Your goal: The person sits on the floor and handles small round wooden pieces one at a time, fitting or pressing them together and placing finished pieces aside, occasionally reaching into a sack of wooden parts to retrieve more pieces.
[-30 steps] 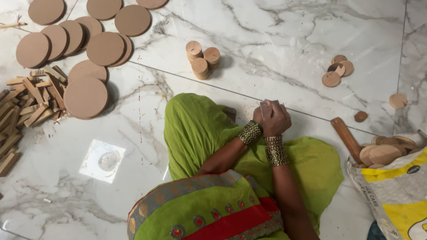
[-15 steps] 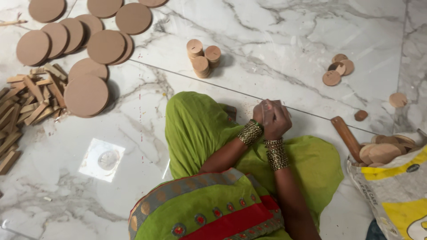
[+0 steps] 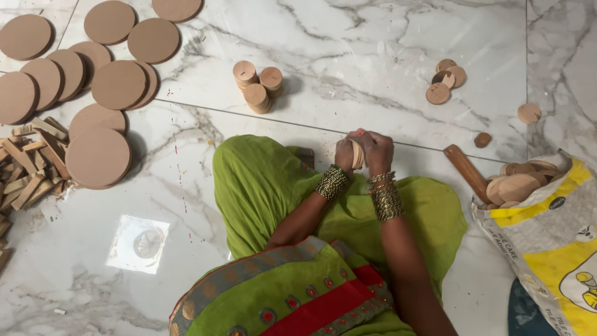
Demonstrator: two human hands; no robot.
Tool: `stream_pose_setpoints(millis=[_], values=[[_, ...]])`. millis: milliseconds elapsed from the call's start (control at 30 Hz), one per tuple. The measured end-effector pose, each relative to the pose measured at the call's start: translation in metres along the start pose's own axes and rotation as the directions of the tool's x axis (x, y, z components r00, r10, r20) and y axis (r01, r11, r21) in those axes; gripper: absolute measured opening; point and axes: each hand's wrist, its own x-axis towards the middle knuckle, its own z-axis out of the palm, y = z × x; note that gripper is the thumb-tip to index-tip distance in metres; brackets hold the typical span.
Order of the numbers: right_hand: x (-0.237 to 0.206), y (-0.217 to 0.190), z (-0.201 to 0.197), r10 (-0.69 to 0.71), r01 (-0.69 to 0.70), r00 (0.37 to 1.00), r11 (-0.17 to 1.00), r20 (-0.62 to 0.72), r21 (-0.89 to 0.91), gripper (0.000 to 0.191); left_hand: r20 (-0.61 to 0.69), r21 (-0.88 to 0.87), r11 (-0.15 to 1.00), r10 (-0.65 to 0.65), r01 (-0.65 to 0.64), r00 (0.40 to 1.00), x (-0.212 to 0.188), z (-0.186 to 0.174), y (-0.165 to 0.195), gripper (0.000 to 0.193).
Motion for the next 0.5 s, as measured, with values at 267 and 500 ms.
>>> stream_pose_setpoints(millis=[267,500], values=[[0.009,0.026,-0.054,0.089,-0.151,0.988,0.642,0.123,0.752,0.048,-0.055,0.094,0.983,-0.154,0.159,0.986,0.009,-0.006,0.009,0.063],[-0.003,0.043,-0.057,-0.013,0.032,0.999,0.553,-0.03,0.832,0.058,0.194,0.125,0.99,-0.089,0.065,0.977,0.008,-0.015,0.011,0.052]])
